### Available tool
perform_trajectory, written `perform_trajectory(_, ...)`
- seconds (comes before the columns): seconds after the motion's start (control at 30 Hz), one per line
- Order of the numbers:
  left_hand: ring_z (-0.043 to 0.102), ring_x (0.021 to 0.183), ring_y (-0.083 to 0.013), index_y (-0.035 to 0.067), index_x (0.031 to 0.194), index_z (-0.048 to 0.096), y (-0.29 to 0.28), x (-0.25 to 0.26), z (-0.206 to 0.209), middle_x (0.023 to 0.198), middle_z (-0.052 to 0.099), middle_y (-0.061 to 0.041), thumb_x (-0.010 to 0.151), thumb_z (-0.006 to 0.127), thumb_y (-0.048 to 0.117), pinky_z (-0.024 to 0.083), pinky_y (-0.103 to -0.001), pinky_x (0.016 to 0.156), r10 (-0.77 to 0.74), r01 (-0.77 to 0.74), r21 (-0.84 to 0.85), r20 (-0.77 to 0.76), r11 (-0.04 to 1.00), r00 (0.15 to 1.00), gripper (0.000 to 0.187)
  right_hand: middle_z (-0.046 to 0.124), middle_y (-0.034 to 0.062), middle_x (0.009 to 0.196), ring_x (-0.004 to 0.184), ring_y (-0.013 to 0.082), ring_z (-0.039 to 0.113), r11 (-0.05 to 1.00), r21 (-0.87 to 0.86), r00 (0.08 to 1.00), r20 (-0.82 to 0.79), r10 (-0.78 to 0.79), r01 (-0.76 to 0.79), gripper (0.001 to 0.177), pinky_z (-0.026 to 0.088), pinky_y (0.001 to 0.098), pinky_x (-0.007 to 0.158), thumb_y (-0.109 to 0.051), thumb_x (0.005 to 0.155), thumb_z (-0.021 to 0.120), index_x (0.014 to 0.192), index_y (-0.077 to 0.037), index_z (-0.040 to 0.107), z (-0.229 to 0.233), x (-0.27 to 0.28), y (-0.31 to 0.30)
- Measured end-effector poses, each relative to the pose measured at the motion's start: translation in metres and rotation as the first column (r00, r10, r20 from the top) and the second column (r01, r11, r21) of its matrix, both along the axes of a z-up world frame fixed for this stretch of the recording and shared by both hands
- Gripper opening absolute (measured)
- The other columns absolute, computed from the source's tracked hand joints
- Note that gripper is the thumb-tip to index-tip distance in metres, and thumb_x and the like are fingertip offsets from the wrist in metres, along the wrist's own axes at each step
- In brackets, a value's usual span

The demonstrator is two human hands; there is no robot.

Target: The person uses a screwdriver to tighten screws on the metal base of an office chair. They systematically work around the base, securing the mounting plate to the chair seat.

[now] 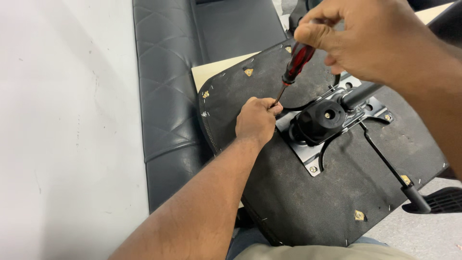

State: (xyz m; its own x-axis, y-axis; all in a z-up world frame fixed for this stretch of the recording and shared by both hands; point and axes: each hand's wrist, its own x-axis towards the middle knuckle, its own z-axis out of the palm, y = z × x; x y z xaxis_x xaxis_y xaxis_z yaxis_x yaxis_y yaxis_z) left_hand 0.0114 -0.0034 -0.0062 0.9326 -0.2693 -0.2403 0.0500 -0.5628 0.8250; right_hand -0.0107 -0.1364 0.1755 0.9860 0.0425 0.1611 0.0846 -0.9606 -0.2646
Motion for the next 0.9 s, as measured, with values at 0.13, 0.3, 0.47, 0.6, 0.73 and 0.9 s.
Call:
perform_trajectory(0.13,0.066,0.098,-0.0203,0.021,0.103,0.077,-0.004,-0.001,0.005,0.104,0.063,0.0,0.096,0.062,0.035,0.054,-0.039,0.087,0.0,0.0,0.009,0.059,1.0,0.998,0.021,0.074,0.0101,0.076,0.059,0.0186,0.071,0.977,-0.181,0.993,0.03,0.116,-0.109,0.029,0.054,0.0275,0.051,-0.021,0.098,0.07,0.124,-0.012,0.079,0.013,-0.007,-0.006)
perform_trajectory(0.3,0.066,0.098,-0.0217,0.019,0.099,0.075,-0.004,-0.004,0.006,0.106,0.061,-0.003,0.093,0.067,0.028,0.055,-0.039,0.087,-0.005,0.005,-0.003,0.033,1.0,0.999,0.014,0.072,0.0091,0.07,0.055,0.0149,0.07,0.995,0.001,0.994,0.053,-0.1,0.1,0.032,0.057,0.028,0.05,-0.036,0.099,0.073,0.102,-0.004,0.078,0.006,-0.011,0.001)
perform_trajectory(0.47,0.069,0.099,-0.0213,0.016,0.099,0.075,-0.004,-0.001,0.01,0.107,0.065,-0.002,0.091,0.069,0.024,0.057,-0.038,0.087,0.04,-0.036,-0.048,0.093,0.998,0.995,0.012,0.07,0.0098,0.065,0.054,0.0157,0.069,0.975,-0.088,0.979,-0.017,-0.204,0.202,0.04,0.057,0.0312,0.053,-0.043,0.096,0.07,0.094,-0.003,0.077,0.013,-0.005,-0.001)
perform_trajectory(0.6,0.07,0.103,-0.0209,0.017,0.098,0.078,0.0,-0.002,0.012,0.109,0.068,0.001,0.092,0.066,0.02,0.056,-0.038,0.09,0.021,-0.022,0.013,0.101,1.0,0.995,0.013,0.072,0.0073,0.096,0.066,0.0151,0.073,0.999,-0.016,1.0,0.003,-0.031,0.031,0.03,0.058,0.0297,0.062,-0.03,0.094,0.073,0.114,-0.009,0.076,0.017,-0.009,-0.004)
perform_trajectory(0.73,0.067,0.106,-0.0234,0.016,0.1,0.077,0.0,-0.001,0.021,0.11,0.067,-0.002,0.096,0.064,0.018,0.054,-0.041,0.093,-0.052,0.041,0.087,0.134,0.995,0.99,0.014,0.075,0.0071,0.102,0.076,0.014,0.074,0.999,0.015,0.998,-0.027,0.051,-0.05,0.038,0.058,0.0276,0.07,-0.019,0.091,0.076,0.129,-0.017,0.074,0.018,-0.016,-0.008)
perform_trajectory(0.9,0.067,0.106,-0.0242,0.018,0.1,0.077,0.001,-0.002,0.035,0.111,0.067,-0.001,0.093,0.064,0.018,0.053,-0.042,0.092,-0.101,0.08,0.148,0.137,0.986,0.985,0.015,0.074,0.0077,0.081,0.056,0.0127,0.069,0.998,0.059,1.0,-0.008,0.007,-0.007,0.023,0.058,0.0284,0.055,-0.024,0.091,0.073,0.106,-0.008,0.078,0.016,-0.007,0.002)
